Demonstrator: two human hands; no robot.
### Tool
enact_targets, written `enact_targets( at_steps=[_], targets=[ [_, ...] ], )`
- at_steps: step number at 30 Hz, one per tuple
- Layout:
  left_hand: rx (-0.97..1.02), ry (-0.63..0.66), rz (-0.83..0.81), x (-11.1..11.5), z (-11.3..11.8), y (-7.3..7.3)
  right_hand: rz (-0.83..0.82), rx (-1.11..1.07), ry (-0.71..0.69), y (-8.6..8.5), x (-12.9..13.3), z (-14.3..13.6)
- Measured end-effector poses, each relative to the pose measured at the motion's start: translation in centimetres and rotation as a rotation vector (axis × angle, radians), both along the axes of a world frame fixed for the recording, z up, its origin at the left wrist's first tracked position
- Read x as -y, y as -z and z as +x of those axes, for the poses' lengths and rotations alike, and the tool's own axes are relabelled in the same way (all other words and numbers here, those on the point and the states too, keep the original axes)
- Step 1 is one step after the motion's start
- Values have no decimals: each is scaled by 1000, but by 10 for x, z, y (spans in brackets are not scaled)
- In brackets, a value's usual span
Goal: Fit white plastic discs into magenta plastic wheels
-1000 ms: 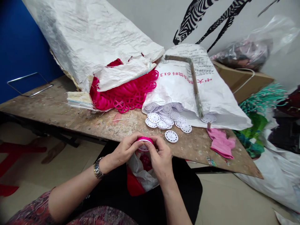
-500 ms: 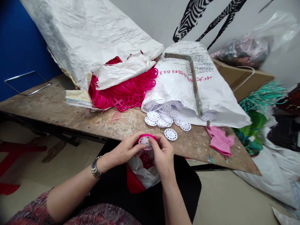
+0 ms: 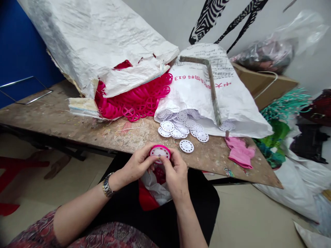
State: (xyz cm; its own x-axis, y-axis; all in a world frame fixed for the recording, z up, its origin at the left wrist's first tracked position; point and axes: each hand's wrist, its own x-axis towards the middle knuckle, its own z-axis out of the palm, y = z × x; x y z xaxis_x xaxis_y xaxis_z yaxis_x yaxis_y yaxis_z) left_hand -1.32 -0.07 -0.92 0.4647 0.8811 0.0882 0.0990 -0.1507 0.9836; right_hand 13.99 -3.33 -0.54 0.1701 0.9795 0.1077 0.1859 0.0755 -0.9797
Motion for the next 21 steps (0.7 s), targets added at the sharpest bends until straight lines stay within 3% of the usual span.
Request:
enact_targets(
  at_steps=[2, 5, 7, 11, 15, 21],
  targets=[
    [-39, 26, 6, -1, -2, 1, -23, -21, -36, -1, 1, 2],
    [-120, 59, 149, -4, -8, 1, -42, 46, -95, -3, 9, 9],
    [-151, 79, 213, -7, -14, 1, -69, 169, -163, -4, 18, 16],
    [-124, 41, 153, -13, -21, 2, -132, 442, -241, 1, 37, 32],
    [-114, -33, 148, -15, -21, 5, -109, 585, -102, 12, 44, 48],
    [-129, -60, 213, -14, -18, 6, 182, 758, 136, 6, 22, 65]
  ],
)
